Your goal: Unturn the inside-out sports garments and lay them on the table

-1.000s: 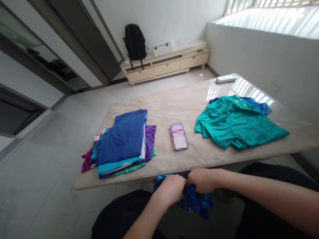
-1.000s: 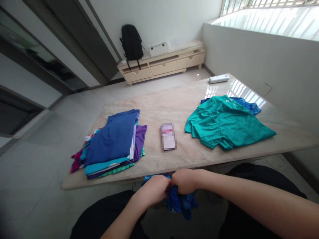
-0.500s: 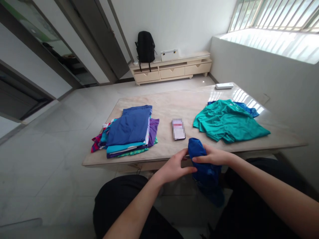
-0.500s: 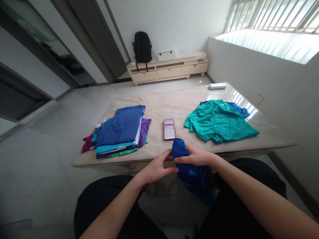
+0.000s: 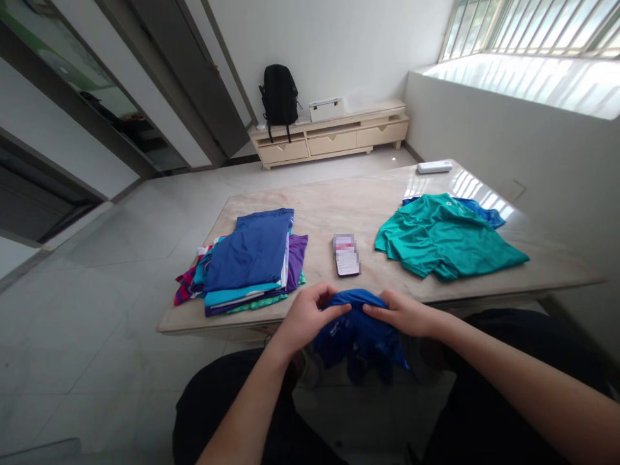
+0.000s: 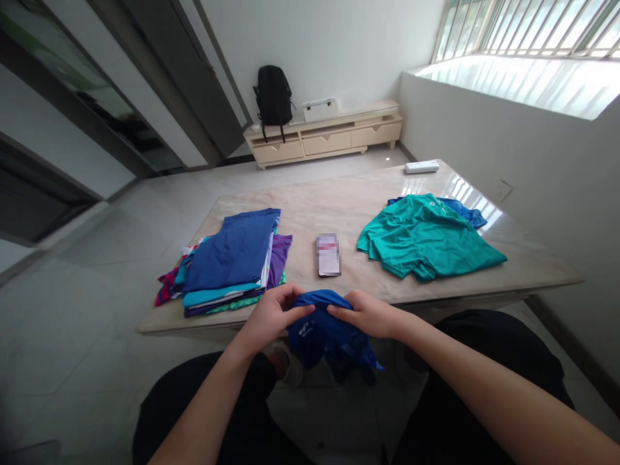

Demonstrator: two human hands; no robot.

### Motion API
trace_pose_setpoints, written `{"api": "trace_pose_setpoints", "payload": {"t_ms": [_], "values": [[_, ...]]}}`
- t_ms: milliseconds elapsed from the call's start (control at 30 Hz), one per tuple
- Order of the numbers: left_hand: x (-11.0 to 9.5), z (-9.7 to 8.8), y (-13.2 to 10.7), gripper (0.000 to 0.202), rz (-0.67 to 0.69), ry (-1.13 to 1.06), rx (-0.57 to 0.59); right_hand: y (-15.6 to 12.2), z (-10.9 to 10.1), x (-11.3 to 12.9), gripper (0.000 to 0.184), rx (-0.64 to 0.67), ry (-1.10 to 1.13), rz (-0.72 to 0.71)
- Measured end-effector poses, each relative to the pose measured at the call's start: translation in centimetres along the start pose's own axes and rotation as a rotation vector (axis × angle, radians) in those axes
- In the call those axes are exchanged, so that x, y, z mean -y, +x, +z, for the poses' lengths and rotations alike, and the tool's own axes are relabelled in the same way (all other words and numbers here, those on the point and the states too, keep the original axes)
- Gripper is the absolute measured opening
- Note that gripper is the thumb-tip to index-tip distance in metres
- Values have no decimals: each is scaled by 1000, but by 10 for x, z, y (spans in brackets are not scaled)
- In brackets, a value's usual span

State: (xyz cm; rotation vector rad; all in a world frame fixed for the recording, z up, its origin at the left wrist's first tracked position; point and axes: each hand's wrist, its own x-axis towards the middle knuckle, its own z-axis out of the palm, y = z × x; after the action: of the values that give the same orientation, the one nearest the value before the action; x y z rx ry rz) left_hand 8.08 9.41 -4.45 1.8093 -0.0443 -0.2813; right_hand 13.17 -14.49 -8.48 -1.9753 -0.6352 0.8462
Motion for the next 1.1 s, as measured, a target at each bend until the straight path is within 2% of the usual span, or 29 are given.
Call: {"api": "trace_pose_setpoints", "payload": {"t_ms": [133,267,400,533,600,700,800,867,967,1033,1100], "values": [[-7,-10,-3,34,-13,-47,-5,10,8,-2,58,-78,-416,-212],[-11,-2,-8,36,-51,-175,67,15,14,-5,52,-84,-456,-234],[-8,6,-10,36,-91,-271,131,13,15,-3,35,-114,-321,-356],[-5,9,-8,34,-8,-229,188,10,27,8,55,-163,-47,-549],[-5,8,-8,30,12,-165,220,12,36,13,51,-203,124,-561],[-6,3,-8,26,12,-67,234,16,42,14,43,-209,320,-462],[-4,-8,-8,28,29,78,182,17,31,10,39,-134,293,-362],[0,-15,-8,30,7,187,210,15,17,7,39,-34,103,-332],[10,-25,-10,30,-56,432,330,9,-9,-2,43,63,-264,-297],[15,-30,-13,27,-114,622,346,4,-27,-10,50,-10,-421,-251],[16,-34,-15,26,-133,721,302,0,-43,-21,55,-141,-465,-205]]}}
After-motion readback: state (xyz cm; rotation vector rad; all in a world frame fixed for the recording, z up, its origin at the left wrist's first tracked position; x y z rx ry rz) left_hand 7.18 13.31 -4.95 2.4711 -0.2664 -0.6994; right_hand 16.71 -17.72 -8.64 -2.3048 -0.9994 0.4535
